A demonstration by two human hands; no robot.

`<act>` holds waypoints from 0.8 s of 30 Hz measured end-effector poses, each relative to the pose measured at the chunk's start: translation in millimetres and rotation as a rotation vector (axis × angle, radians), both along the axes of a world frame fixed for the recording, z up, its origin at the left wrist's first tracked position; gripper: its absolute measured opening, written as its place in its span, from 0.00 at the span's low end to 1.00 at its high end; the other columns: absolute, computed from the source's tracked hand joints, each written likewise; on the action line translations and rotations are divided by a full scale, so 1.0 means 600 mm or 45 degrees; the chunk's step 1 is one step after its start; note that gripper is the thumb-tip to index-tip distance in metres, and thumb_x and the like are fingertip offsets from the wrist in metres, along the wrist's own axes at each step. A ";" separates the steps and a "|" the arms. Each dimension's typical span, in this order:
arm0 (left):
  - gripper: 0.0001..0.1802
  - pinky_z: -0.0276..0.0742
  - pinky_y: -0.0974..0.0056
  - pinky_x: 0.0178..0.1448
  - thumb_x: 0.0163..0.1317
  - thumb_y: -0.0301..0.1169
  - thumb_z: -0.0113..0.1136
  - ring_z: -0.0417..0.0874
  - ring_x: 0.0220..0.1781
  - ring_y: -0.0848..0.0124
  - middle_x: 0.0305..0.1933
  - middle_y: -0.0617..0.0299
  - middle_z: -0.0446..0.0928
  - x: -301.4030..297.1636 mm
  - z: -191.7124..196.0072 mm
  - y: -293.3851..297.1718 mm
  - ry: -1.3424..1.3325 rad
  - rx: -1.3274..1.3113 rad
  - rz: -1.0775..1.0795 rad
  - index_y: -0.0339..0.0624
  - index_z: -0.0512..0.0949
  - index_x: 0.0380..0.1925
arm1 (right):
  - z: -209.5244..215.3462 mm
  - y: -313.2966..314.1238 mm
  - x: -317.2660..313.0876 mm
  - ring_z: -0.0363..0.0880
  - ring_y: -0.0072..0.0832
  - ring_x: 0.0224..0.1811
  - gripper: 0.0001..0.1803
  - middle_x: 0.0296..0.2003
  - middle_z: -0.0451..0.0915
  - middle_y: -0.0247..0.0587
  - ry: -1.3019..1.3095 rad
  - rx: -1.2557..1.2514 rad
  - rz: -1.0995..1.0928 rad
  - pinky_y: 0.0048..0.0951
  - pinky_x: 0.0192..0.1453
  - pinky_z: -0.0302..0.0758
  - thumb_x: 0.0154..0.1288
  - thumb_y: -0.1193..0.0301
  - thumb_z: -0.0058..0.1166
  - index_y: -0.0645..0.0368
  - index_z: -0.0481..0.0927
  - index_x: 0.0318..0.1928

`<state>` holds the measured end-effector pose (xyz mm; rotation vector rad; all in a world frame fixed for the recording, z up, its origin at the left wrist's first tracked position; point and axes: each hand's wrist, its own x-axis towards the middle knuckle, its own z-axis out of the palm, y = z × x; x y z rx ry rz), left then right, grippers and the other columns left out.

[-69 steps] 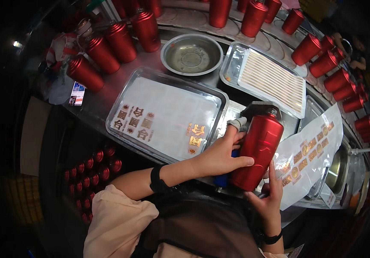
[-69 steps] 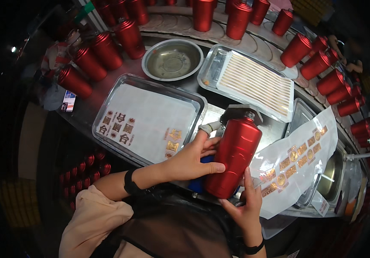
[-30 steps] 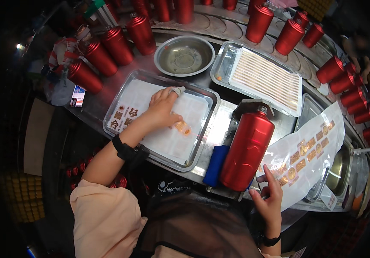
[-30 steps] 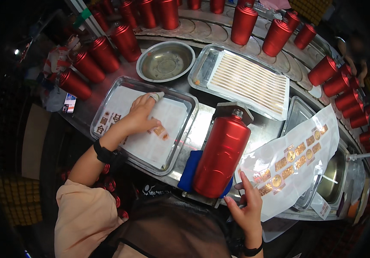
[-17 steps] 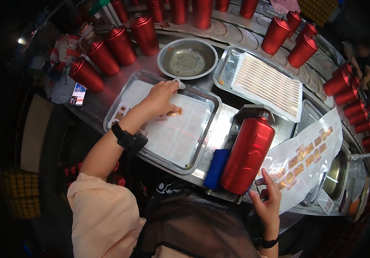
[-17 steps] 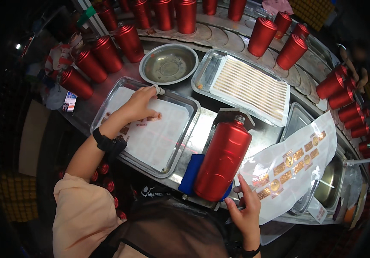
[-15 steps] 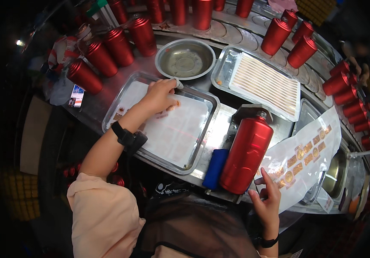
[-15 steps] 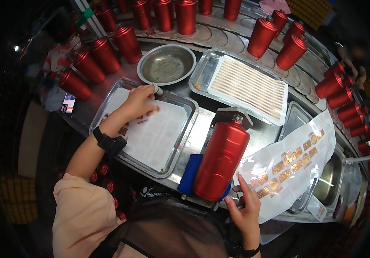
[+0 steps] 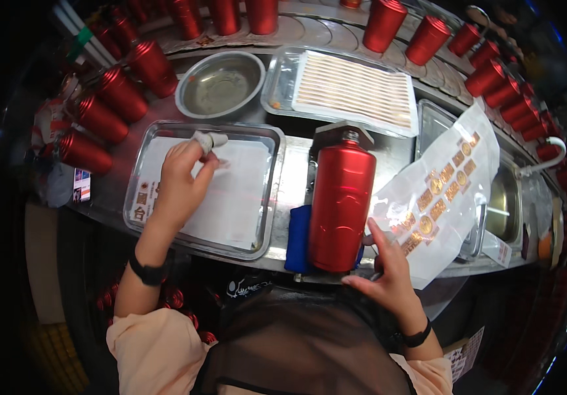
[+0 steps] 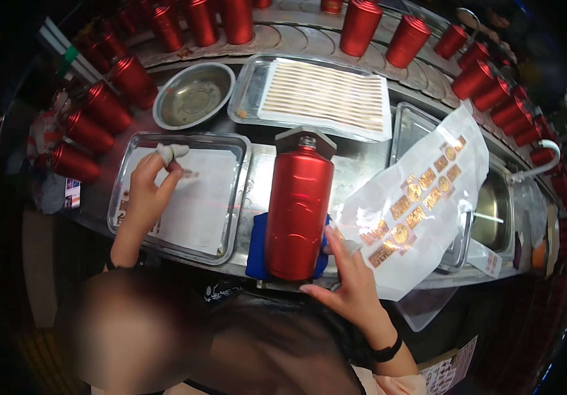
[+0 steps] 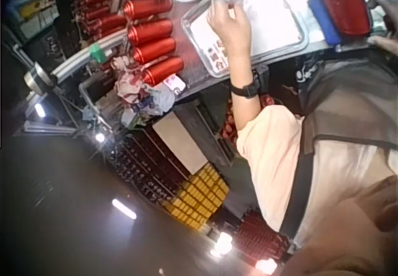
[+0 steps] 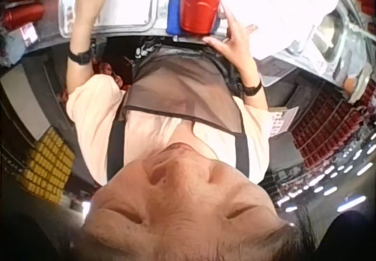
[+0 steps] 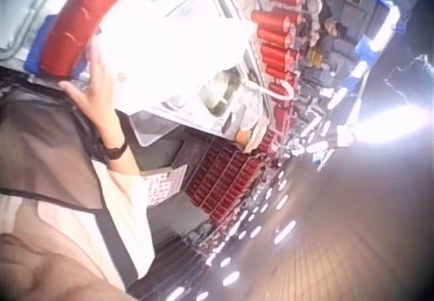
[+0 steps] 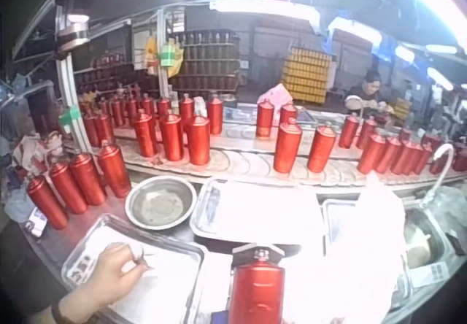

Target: Applying decorative adhesive labels to red cylindrical canisters on a factory production line.

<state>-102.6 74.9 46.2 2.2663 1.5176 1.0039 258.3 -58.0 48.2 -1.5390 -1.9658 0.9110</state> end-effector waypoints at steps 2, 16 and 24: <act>0.19 0.73 0.58 0.50 0.53 0.20 0.63 0.80 0.36 0.58 0.31 0.57 0.80 0.031 0.031 -0.033 -0.025 0.003 -0.014 0.42 0.83 0.48 | -0.011 -0.001 -0.006 0.80 0.47 0.54 0.53 0.58 0.75 0.54 -0.020 0.056 -0.040 0.38 0.54 0.78 0.46 0.66 0.75 0.57 0.62 0.73; 0.22 0.72 0.72 0.49 0.60 0.22 0.61 0.76 0.39 0.81 0.37 0.68 0.77 0.237 0.076 -0.004 -0.894 -0.666 -0.505 0.36 0.77 0.57 | -0.009 0.015 0.020 0.64 0.15 0.24 0.37 0.47 0.79 0.36 0.318 -0.121 -0.205 0.18 0.32 0.68 0.52 0.79 0.62 0.55 0.74 0.67; 0.19 0.71 0.72 0.45 0.60 0.22 0.62 0.72 0.37 0.82 0.35 0.70 0.76 0.254 0.052 0.016 -0.865 -0.640 -0.404 0.37 0.79 0.53 | 0.008 0.092 -0.037 0.74 0.17 0.37 0.38 0.53 0.71 0.44 0.579 -0.153 -0.461 0.18 0.35 0.72 0.57 0.68 0.69 0.61 0.66 0.66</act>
